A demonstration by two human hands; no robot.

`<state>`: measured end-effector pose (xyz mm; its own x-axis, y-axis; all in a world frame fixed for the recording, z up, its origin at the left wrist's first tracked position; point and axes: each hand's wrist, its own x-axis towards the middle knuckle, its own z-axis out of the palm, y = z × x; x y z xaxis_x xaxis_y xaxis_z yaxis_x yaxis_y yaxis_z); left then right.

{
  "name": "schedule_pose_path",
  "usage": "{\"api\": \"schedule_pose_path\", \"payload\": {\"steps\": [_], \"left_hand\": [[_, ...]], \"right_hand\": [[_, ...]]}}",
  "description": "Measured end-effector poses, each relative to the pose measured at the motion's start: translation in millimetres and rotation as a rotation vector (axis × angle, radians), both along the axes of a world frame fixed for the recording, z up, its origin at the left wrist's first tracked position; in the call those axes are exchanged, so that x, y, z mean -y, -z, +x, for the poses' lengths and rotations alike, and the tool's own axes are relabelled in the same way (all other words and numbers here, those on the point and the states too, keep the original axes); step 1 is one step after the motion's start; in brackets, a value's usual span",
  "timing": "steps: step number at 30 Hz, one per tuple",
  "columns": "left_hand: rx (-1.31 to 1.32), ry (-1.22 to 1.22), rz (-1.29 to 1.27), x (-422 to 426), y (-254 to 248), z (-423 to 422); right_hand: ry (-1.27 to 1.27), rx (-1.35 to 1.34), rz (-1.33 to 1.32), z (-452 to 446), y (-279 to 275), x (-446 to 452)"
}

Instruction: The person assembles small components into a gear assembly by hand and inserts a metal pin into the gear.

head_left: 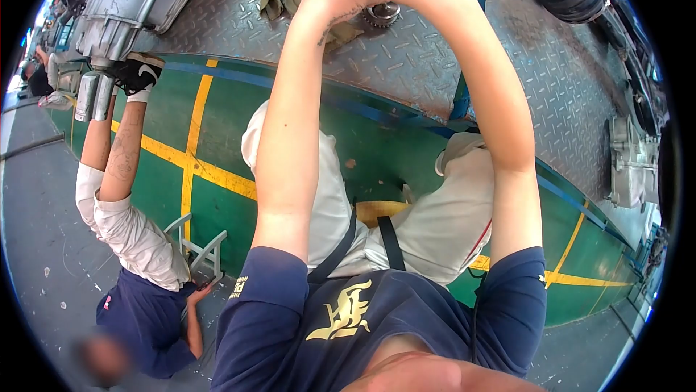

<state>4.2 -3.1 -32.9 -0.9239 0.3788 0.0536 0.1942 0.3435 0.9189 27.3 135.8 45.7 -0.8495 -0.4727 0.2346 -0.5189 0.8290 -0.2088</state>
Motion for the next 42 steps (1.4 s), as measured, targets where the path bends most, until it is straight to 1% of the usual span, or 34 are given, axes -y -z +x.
{"api": "schedule_pose_path", "payload": {"steps": [2, 3, 5, 6, 9, 12, 13, 16, 17, 20, 22, 23, 25, 26, 29, 32, 38, 42], "left_hand": [[-0.082, -0.03, -0.105, 0.5, -1.8, 0.0], [-0.124, -0.044, -0.157, 0.5, -3.3, 0.3], [-0.358, -0.087, -0.116, -3.2, 19.6, -2.9], [-0.481, -0.109, -0.095, -5.9, 18.8, -2.5], [-0.384, -0.071, -0.146, -5.0, 12.4, -0.5], [-0.311, -0.111, -0.227, -9.0, 2.8, 5.1], [-0.294, -0.123, -0.199, -10.4, 4.3, 4.7], [-0.34, -0.134, -0.265, -10.9, 4.2, 5.1], [-0.316, -0.129, -0.258, -10.9, 3.7, 5.4], [-0.269, -0.09, -0.245, -7.9, 1.6, 5.2], [-0.266, -0.029, -0.241, -3.1, -0.2, 4.1], [-0.242, -0.017, -0.199, -3.1, 1.1, 3.2], [-0.194, 0.008, -0.117, -2.4, 3.7, 1.1], [-0.178, 0.011, -0.139, -1.6, 4.2, -0.7], [-0.141, 0.005, -0.191, -2.5, -1.2, 0.6], [-0.131, -0.029, -0.209, -5.9, -5.0, 3.4], [-0.162, -0.08, -0.227, -10.4, -2.5, 1.9], [-0.182, -0.108, -0.225, -14.0, 1.5, 0.5]], "right_hand": [[0.028, -0.036, -0.029, -0.6, 2.8, 0.6], [0.037, -0.01, -0.019, 0.0, 1.4, 1.1], [0.054, 0.04, 0.0, 3.8, -3.5, 3.0], [0.054, 0.033, -0.026, 5.5, -5.3, 2.0], [0.09, 0.021, -0.084, 7.2, -3.5, -3.4], [0.185, 0.02, -0.093, 2.4, 2.9, -4.9], [0.207, 0.017, -0.079, 1.0, 7.5, -6.8], [0.241, 0.03, -0.09, -0.8, 11.2, -8.3], [0.246, 0.037, -0.104, -0.9, 11.0, -8.1], [0.21, 0.039, -0.019, -7.1, 7.8, -13.2], [0.185, 0.15, 0.112, -10.9, -4.8, -16.2], [0.173, 0.205, 0.177, -12.5, -8.3, -17.8], [0.117, 0.157, 0.178, -20.5, 0.3, -24.7], [0.09, 0.133, 0.178, -25.9, 6.1, -28.0], [0.105, 0.088, 0.073, -38.7, 25.0, -33.7], [0.13, 0.154, 0.088, -40.9, 23.8, -33.7], [0.212, 0.118, -0.082, -37.6, 29.9, -28.9], [0.313, 0.211, -0.097, -37.1, 19.3, -28.1]]}}
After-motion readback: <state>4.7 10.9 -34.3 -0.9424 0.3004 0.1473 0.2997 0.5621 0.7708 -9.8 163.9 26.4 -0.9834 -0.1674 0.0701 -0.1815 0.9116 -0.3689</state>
